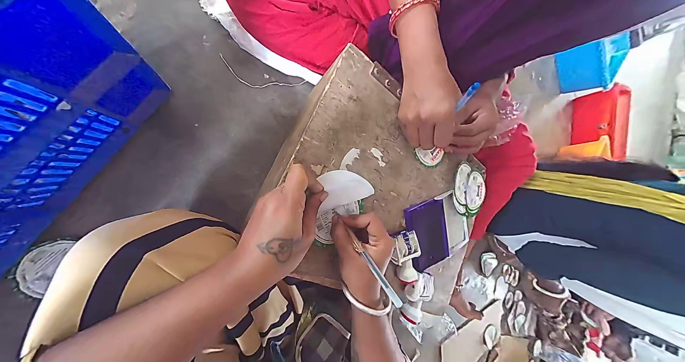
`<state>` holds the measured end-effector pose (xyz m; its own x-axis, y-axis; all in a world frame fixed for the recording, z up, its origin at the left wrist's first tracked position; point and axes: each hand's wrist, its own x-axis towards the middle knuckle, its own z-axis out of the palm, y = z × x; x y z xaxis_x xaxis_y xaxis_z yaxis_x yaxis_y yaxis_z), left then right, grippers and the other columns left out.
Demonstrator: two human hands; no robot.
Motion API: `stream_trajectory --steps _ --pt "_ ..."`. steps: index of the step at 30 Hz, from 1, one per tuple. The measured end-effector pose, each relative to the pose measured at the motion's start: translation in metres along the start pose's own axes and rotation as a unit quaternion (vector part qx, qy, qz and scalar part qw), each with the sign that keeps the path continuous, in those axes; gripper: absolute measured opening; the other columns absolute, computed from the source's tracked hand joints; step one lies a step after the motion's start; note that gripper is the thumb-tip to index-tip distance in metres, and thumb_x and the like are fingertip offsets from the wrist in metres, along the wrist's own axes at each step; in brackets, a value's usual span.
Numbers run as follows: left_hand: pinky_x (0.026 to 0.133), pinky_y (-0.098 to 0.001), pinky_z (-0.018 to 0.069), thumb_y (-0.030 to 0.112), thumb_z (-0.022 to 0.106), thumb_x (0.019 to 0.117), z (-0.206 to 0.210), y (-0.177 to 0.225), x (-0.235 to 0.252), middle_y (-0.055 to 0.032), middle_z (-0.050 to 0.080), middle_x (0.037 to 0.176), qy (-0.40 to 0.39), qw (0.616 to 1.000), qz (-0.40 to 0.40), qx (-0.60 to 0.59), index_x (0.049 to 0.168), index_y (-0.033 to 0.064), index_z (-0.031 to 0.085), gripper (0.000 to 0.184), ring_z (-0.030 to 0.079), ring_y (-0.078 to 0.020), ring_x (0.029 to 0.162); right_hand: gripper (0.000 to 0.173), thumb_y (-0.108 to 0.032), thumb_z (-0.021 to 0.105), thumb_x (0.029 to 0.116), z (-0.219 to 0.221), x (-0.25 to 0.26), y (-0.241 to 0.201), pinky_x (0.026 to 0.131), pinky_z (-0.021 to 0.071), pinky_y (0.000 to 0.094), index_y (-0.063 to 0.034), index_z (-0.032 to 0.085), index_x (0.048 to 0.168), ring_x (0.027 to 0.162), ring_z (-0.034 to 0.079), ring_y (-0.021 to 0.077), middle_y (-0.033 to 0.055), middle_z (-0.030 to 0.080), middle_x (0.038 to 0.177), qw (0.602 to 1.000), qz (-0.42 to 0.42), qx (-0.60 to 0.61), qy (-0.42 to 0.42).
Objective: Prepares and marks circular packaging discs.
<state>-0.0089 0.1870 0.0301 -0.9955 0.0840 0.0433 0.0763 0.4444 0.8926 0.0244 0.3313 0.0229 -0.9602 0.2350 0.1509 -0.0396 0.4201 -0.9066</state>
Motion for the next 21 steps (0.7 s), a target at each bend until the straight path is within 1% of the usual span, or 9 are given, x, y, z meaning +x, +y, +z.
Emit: stream_trajectory --steps 2,5,9,13,17,19,21 --pt "0.056 -0.0191 0.0457 0.016 0.057 0.1007 -0.0001 0.0001 -0.0009 0.001 0.058 0.073 0.003 1.0 0.002 0.003 0.103 0.0054 0.057 0.011 0.056 -0.0046 0.062 0.007 0.003 0.069 0.0782 -0.0012 -0.0015 0.0008 0.061 0.0552 0.012 -0.0025 0.067 0.079 0.064 0.064 -0.0051 -0.0044 0.07 0.073 1.0 0.001 0.004 -0.004" --pt "0.057 -0.0203 0.0471 0.016 0.057 0.1007 -0.0002 0.0001 0.0002 0.0004 0.059 0.073 0.004 1.0 0.003 0.0 0.103 0.0053 0.057 0.011 0.057 -0.0055 0.063 0.009 0.004 0.069 0.0786 -0.0006 0.0 0.0028 0.056 0.0542 0.0133 -0.0033 0.066 0.081 0.059 0.062 -0.0043 -0.005 0.069 0.072 1.0 0.007 0.017 0.016" --pt "0.057 -0.0175 0.0455 0.016 0.056 0.1009 0.0001 -0.0004 -0.0011 0.0017 0.058 0.073 -0.001 1.0 0.002 -0.003 0.103 0.0062 0.056 0.01 0.055 -0.0029 0.062 0.009 0.004 0.069 0.0785 -0.0009 -0.0012 0.0042 0.057 0.0543 0.0133 -0.0042 0.065 0.079 0.06 0.062 -0.0042 -0.005 0.068 0.071 1.0 -0.001 0.007 0.015" --pt "0.059 -0.0195 0.0477 0.016 0.057 0.1006 -0.0003 0.0 -0.0008 0.0012 0.06 0.075 -0.002 1.0 -0.006 -0.003 0.103 0.0062 0.056 0.01 0.058 -0.0043 0.065 0.008 0.004 0.068 0.0795 -0.0005 -0.0002 0.0044 0.054 0.0543 0.0147 -0.0032 0.066 0.081 0.058 0.062 -0.0029 -0.0042 0.069 0.071 1.0 0.008 0.015 0.017" --pt "0.058 -0.0217 0.0478 0.016 0.056 0.1007 -0.0002 -0.0001 0.0001 0.0003 0.059 0.073 0.0 1.0 -0.002 -0.002 0.103 0.0057 0.057 0.01 0.058 -0.0061 0.064 0.008 0.005 0.068 0.0797 -0.0002 0.0013 0.0036 0.054 0.054 0.0145 -0.0034 0.066 0.081 0.058 0.061 -0.0029 -0.004 0.069 0.071 1.0 0.008 0.013 0.019" --pt "0.059 -0.0214 0.048 0.016 0.056 0.1008 0.0001 -0.0002 -0.0013 0.0006 0.059 0.073 -0.001 1.0 -0.003 -0.002 0.103 0.0059 0.057 0.01 0.058 -0.006 0.064 0.009 0.004 0.068 0.0792 -0.0008 0.0 0.0031 0.053 0.0537 0.0141 -0.0042 0.065 0.08 0.057 0.061 -0.0034 -0.0048 0.068 0.07 1.0 0.009 0.004 0.019" --pt "0.057 -0.021 0.0471 0.015 0.057 0.1005 0.0002 0.0001 -0.0003 0.0003 0.059 0.073 0.002 1.0 0.0 -0.002 0.103 0.0051 0.057 0.01 0.057 -0.006 0.062 0.009 0.004 0.067 0.0791 -0.0006 0.0006 0.0024 0.053 0.0539 0.0144 -0.0045 0.064 0.08 0.057 0.061 -0.0031 -0.0049 0.068 0.07 1.0 0.013 0.007 0.023"
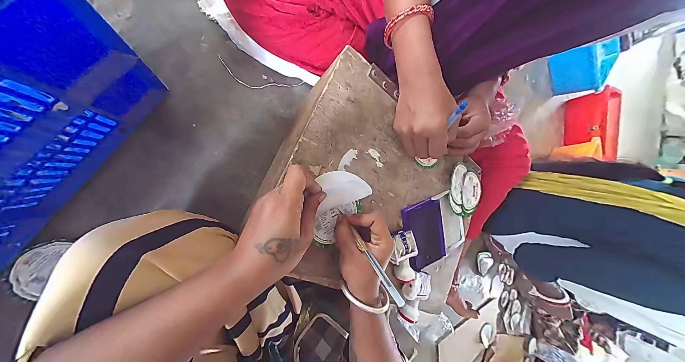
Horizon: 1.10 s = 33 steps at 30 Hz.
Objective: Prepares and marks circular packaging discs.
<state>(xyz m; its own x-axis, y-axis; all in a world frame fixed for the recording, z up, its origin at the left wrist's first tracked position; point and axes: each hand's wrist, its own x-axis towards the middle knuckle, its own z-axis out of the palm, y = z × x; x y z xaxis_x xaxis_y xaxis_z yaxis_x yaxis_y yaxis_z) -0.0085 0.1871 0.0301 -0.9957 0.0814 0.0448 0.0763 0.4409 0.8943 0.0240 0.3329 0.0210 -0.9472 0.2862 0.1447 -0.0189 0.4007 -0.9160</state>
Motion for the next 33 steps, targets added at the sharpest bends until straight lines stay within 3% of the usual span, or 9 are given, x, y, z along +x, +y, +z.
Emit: stream_trajectory --steps 12,19,23,26,28,30,33 --pt "0.058 -0.0205 0.0479 0.016 0.057 0.1011 -0.001 0.0 0.0 0.0011 0.059 0.073 -0.005 1.0 -0.008 -0.009 0.104 0.0061 0.056 0.011 0.058 -0.005 0.063 0.007 0.004 0.068 0.0815 0.0 0.001 0.001 0.052 0.054 0.0149 -0.0023 0.066 0.084 0.057 0.062 -0.0024 -0.0034 0.069 0.072 1.0 0.01 -0.008 0.003" --pt "0.05 -0.0165 0.0388 0.021 0.053 0.1005 -0.003 0.0 -0.002 0.0062 0.05 0.066 -0.018 0.999 -0.016 -0.034 0.104 0.0068 0.056 0.015 0.044 0.0008 0.052 0.01 0.006 0.067 0.0796 0.0 0.0 0.002 0.052 0.0539 0.0158 -0.0038 0.065 0.081 0.056 0.061 -0.0017 -0.0039 0.068 0.07 1.0 0.008 0.013 0.007" --pt "0.05 -0.0193 0.0404 0.019 0.054 0.0996 0.0 -0.001 -0.001 0.0024 0.053 0.068 0.001 1.0 0.015 -0.01 0.104 0.0044 0.057 0.015 0.046 -0.0031 0.053 0.011 0.005 0.068 0.0774 0.001 0.002 0.001 0.055 0.0542 0.0141 -0.0052 0.064 0.078 0.059 0.061 -0.0034 -0.0053 0.067 0.071 1.0 -0.001 0.004 0.009" --pt "0.063 -0.0379 0.0554 0.007 0.054 0.0984 0.001 -0.005 -0.004 -0.0102 0.069 0.084 0.005 0.996 0.093 0.007 0.119 0.0041 0.066 0.024 0.066 -0.0227 0.069 0.014 0.008 0.067 0.0781 -0.001 -0.001 -0.001 0.053 0.0552 0.0147 -0.0061 0.065 0.08 0.058 0.062 -0.0037 -0.0065 0.068 0.073 0.999 -0.004 0.02 0.048" --pt "0.068 -0.044 0.0576 -0.002 0.054 0.0891 0.001 -0.01 -0.002 -0.0144 0.07 0.088 -0.005 0.987 0.159 0.022 0.11 0.0088 0.076 0.033 0.07 -0.0317 0.08 0.02 0.008 0.065 0.0829 -0.005 -0.001 0.001 0.054 0.0549 0.014 -0.012 0.064 0.082 0.059 0.062 -0.0043 -0.0092 0.069 0.076 0.995 -0.017 0.067 0.071" --pt "0.071 -0.0422 0.058 -0.003 0.054 0.0846 -0.002 -0.013 0.0 -0.0137 0.071 0.092 -0.046 0.977 0.205 0.047 0.103 0.0115 0.079 0.035 0.07 -0.0324 0.088 0.025 0.008 0.061 0.0859 -0.009 -0.001 0.003 0.049 0.0532 0.0138 -0.0157 0.064 0.082 0.054 0.06 -0.0036 -0.0094 0.068 0.074 0.989 -0.013 0.117 0.092" --pt "0.081 -0.037 0.0581 0.019 0.059 0.0897 -0.01 -0.016 0.001 -0.0078 0.072 0.106 -0.127 0.958 0.242 0.089 0.114 0.0113 0.076 0.03 0.068 -0.0277 0.106 0.025 0.01 0.056 0.0886 -0.012 -0.001 0.004 0.049 0.0535 0.0132 -0.0137 0.062 0.083 0.053 0.061 -0.0029 -0.0071 0.067 0.071 0.98 -0.011 0.167 0.106"
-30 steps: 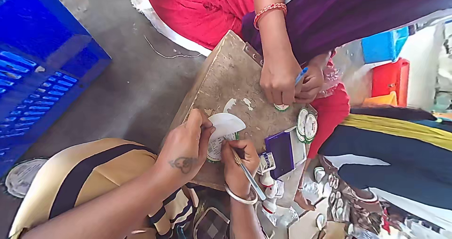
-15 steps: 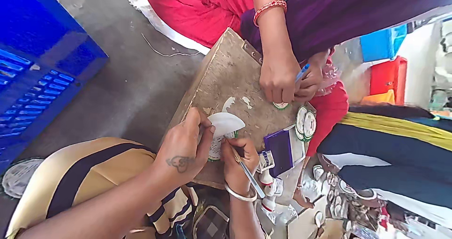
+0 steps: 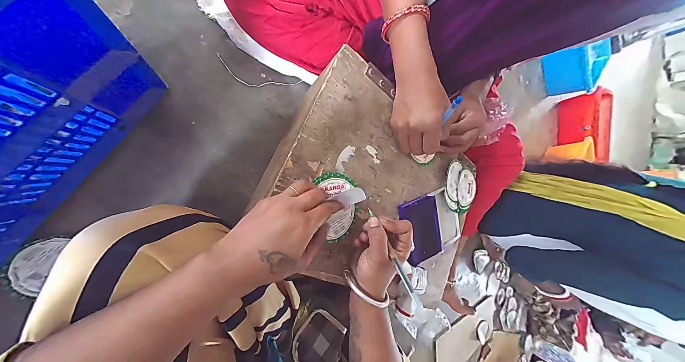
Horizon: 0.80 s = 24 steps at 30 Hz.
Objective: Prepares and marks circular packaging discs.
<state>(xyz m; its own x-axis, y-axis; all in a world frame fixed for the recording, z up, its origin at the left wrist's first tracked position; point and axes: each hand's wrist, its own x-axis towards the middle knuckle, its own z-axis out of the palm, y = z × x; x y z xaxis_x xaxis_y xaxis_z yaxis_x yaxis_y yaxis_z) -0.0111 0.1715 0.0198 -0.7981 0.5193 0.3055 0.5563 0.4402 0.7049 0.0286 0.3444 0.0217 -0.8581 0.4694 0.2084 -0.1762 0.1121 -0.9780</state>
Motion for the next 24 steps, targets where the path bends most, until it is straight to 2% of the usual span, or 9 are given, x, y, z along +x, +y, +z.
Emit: stream_trajectory --steps 3,5,7,11,15,17,19,21,24 --pt "0.088 -0.0388 0.0582 0.03 0.075 0.0833 -0.001 -0.004 -0.001 -0.008 0.073 0.112 -0.016 1.0 0.022 -0.015 0.11 0.0096 0.077 0.034 0.067 -0.0297 0.113 0.025 0.011 0.054 0.0886 0.001 0.001 -0.001 0.05 0.0527 0.012 -0.013 0.061 0.083 0.053 0.061 -0.0032 -0.007 0.066 0.068 1.0 0.003 0.022 0.016" --pt "0.087 -0.0362 0.0584 0.021 0.066 0.092 0.0 -0.006 0.0 -0.0061 0.075 0.106 0.007 0.999 0.016 -0.026 0.099 0.0101 0.078 0.018 0.069 -0.0266 0.11 0.026 0.011 0.054 0.089 0.001 0.001 -0.001 0.05 0.0526 0.0121 -0.0132 0.062 0.083 0.053 0.061 -0.003 -0.0068 0.066 0.069 0.999 0.001 0.035 0.013" --pt "0.087 -0.0324 0.0575 0.019 0.061 0.0968 0.001 -0.007 0.001 -0.0041 0.076 0.101 0.026 0.999 0.009 -0.035 0.092 0.0115 0.079 0.02 0.07 -0.0225 0.105 0.027 0.011 0.053 0.0895 0.001 0.002 -0.001 0.049 0.0522 0.012 -0.0136 0.062 0.083 0.053 0.061 -0.003 -0.0067 0.067 0.068 0.998 0.001 0.054 0.015" --pt "0.084 -0.0372 0.0584 0.031 0.077 0.0814 -0.003 -0.007 0.001 -0.0064 0.074 0.107 -0.013 0.999 0.013 -0.043 0.101 0.0095 0.079 0.029 0.068 -0.0262 0.108 0.026 0.01 0.054 0.0901 0.0 0.002 -0.001 0.049 0.0526 0.0122 -0.0133 0.062 0.083 0.054 0.062 -0.0032 -0.0065 0.067 0.069 0.998 0.0 0.063 0.011" --pt "0.084 -0.0329 0.0579 0.024 0.064 0.0946 -0.001 -0.009 0.001 -0.0042 0.075 0.103 0.007 0.999 0.026 -0.031 0.093 0.0106 0.079 0.02 0.07 -0.0233 0.105 0.026 0.01 0.053 0.0898 0.0 0.002 -0.001 0.049 0.0522 0.0124 -0.0131 0.063 0.082 0.053 0.062 -0.0028 -0.0061 0.067 0.069 0.998 -0.001 0.067 0.01" --pt "0.082 -0.0346 0.0586 0.033 0.071 0.0881 -0.002 -0.009 0.001 -0.0045 0.075 0.106 -0.006 0.999 0.029 -0.029 0.097 0.0108 0.08 0.026 0.069 -0.0245 0.107 0.026 0.011 0.053 0.0893 0.0 0.003 -0.001 0.048 0.0519 0.0126 -0.0128 0.063 0.082 0.052 0.062 -0.0024 -0.0059 0.067 0.068 0.997 -0.001 0.071 0.014" --pt "0.079 -0.0387 0.0598 0.031 0.079 0.0806 -0.003 -0.008 0.0 -0.0066 0.073 0.111 -0.027 0.999 0.03 -0.027 0.1 0.0095 0.079 0.029 0.068 -0.0279 0.11 0.026 0.011 0.053 0.0892 0.0 0.003 -0.001 0.048 0.052 0.0128 -0.0125 0.063 0.083 0.052 0.062 -0.0023 -0.0057 0.067 0.068 0.997 -0.001 0.073 0.015" --pt "0.081 -0.0388 0.0597 0.025 0.074 0.0852 -0.002 -0.009 0.0 -0.0065 0.074 0.108 -0.016 0.999 0.027 -0.032 0.096 0.01 0.079 0.019 0.069 -0.0278 0.108 0.026 0.01 0.052 0.0894 0.0 0.003 -0.001 0.048 0.052 0.0128 -0.0125 0.063 0.083 0.052 0.062 -0.0022 -0.0054 0.068 0.068 0.997 0.002 0.074 0.016" --pt "0.09 -0.0319 0.0553 0.035 0.063 0.0957 -0.007 -0.011 0.002 -0.0001 0.075 0.103 -0.011 0.997 -0.012 -0.071 0.095 0.0162 0.081 0.026 0.068 -0.0185 0.108 0.026 0.009 0.051 0.0916 0.0 0.003 -0.002 0.048 0.0516 0.0124 -0.0125 0.063 0.082 0.053 0.062 -0.0023 -0.005 0.068 0.068 0.996 0.011 0.086 0.016"
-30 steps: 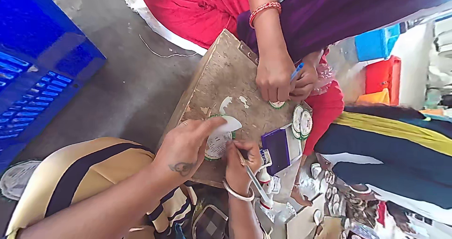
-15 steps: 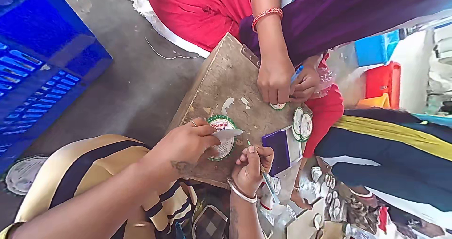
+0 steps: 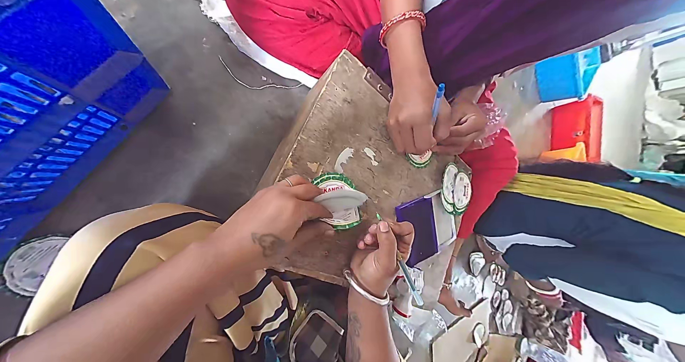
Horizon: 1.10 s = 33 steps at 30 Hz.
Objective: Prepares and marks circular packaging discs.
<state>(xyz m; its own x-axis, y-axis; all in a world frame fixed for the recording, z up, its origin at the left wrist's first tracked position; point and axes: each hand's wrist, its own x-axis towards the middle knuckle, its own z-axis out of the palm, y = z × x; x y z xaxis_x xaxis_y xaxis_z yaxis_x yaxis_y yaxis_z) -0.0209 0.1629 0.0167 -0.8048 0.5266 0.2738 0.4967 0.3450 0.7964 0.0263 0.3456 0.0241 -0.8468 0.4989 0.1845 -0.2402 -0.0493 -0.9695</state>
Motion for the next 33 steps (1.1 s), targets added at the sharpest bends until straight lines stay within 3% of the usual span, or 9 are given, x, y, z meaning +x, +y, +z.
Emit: stream_trajectory --steps 8,13,15,19,22,26,29,31,33 --pt "0.088 -0.0281 0.0547 0.027 0.057 0.1016 0.002 -0.005 0.002 -0.0013 0.074 0.096 0.016 0.999 0.036 0.012 0.092 0.0124 0.079 0.029 0.068 -0.018 0.103 0.024 0.007 0.055 0.0918 -0.003 0.001 0.0 0.048 0.052 0.013 -0.0134 0.065 0.085 0.053 0.062 -0.0016 -0.0052 0.069 0.07 1.0 0.011 0.016 -0.022" --pt "0.083 -0.0359 0.058 0.018 0.067 0.0857 0.004 -0.003 0.001 -0.0062 0.075 0.1 0.013 0.998 0.049 0.027 0.089 0.0117 0.078 0.013 0.07 -0.0256 0.104 0.023 0.007 0.056 0.0907 -0.006 0.0 0.001 0.05 0.053 0.0132 -0.0134 0.066 0.087 0.055 0.063 -0.0016 -0.0058 0.069 0.071 0.999 0.006 0.008 -0.042" --pt "0.083 -0.035 0.0578 0.017 0.064 0.0892 0.007 -0.001 0.001 -0.0049 0.074 0.096 0.032 0.999 0.031 0.031 0.089 0.0117 0.076 0.013 0.07 -0.0244 0.102 0.022 0.006 0.059 0.0908 -0.009 0.0 0.001 0.052 0.0542 0.0134 -0.0146 0.068 0.091 0.057 0.064 -0.0019 -0.0061 0.071 0.076 0.998 0.003 0.004 -0.062" --pt "0.066 -0.0341 0.0552 0.014 0.059 0.0954 0.011 0.006 0.003 -0.0076 0.063 0.079 0.113 0.992 -0.061 -0.001 0.097 0.0038 0.065 0.012 0.066 -0.0211 0.074 0.019 -0.004 0.069 0.09 -0.016 -0.001 0.002 0.055 0.055 0.0116 -0.0219 0.071 0.096 0.063 0.063 -0.0061 -0.0127 0.07 0.086 0.986 -0.043 -0.07 -0.144" --pt "0.077 -0.0412 0.0592 0.009 0.058 0.0974 0.009 0.009 0.003 -0.01 0.071 0.099 0.112 0.989 -0.093 -0.04 0.125 0.0085 0.065 0.029 0.071 -0.0235 0.087 0.015 -0.003 0.07 0.0826 -0.009 0.001 0.0 0.064 0.055 0.0109 -0.0162 0.067 0.089 0.072 0.063 -0.0078 -0.0136 0.069 0.084 0.963 -0.057 -0.186 -0.187" --pt "0.081 -0.0338 0.0581 -0.001 0.054 0.0887 0.014 0.007 0.001 -0.0109 0.073 0.101 0.15 0.987 -0.03 -0.037 0.101 0.0131 0.08 0.033 0.071 -0.0205 0.094 0.009 -0.005 0.069 0.079 -0.004 0.021 0.002 0.068 0.0541 0.0114 -0.0097 0.062 0.08 0.073 0.062 -0.008 -0.0096 0.067 0.077 0.932 -0.056 -0.258 -0.249" --pt "0.091 -0.0233 0.0515 -0.003 0.052 0.0938 0.014 0.007 0.004 -0.0125 0.073 0.102 0.243 0.969 0.035 -0.004 0.103 0.006 0.078 0.029 0.067 -0.0172 0.101 0.012 -0.003 0.068 0.0787 -0.002 0.026 0.005 0.065 0.0542 0.0118 -0.0131 0.062 0.08 0.071 0.063 -0.0081 -0.0122 0.066 0.076 0.941 -0.025 -0.228 -0.247" --pt "0.098 -0.0254 0.0475 -0.001 0.054 0.0974 0.014 0.005 0.008 -0.0117 0.072 0.103 0.294 0.951 0.078 0.049 0.105 0.005 0.076 0.024 0.065 -0.0198 0.108 0.015 -0.001 0.068 0.0799 -0.002 0.024 0.004 0.062 0.0542 0.0118 -0.015 0.062 0.082 0.068 0.063 -0.0079 -0.0136 0.067 0.075 0.951 -0.01 -0.206 -0.231" --pt "0.093 -0.0315 0.0428 0.001 0.057 0.0996 0.017 0.004 0.009 -0.0097 0.073 0.108 0.289 0.948 0.09 0.096 0.107 0.0074 0.077 0.022 0.06 -0.0227 0.107 0.014 0.0 0.068 0.08 -0.002 0.022 0.004 0.062 0.0541 0.0111 -0.0131 0.062 0.082 0.068 0.062 -0.0077 -0.0123 0.066 0.075 0.952 -0.009 -0.206 -0.228"
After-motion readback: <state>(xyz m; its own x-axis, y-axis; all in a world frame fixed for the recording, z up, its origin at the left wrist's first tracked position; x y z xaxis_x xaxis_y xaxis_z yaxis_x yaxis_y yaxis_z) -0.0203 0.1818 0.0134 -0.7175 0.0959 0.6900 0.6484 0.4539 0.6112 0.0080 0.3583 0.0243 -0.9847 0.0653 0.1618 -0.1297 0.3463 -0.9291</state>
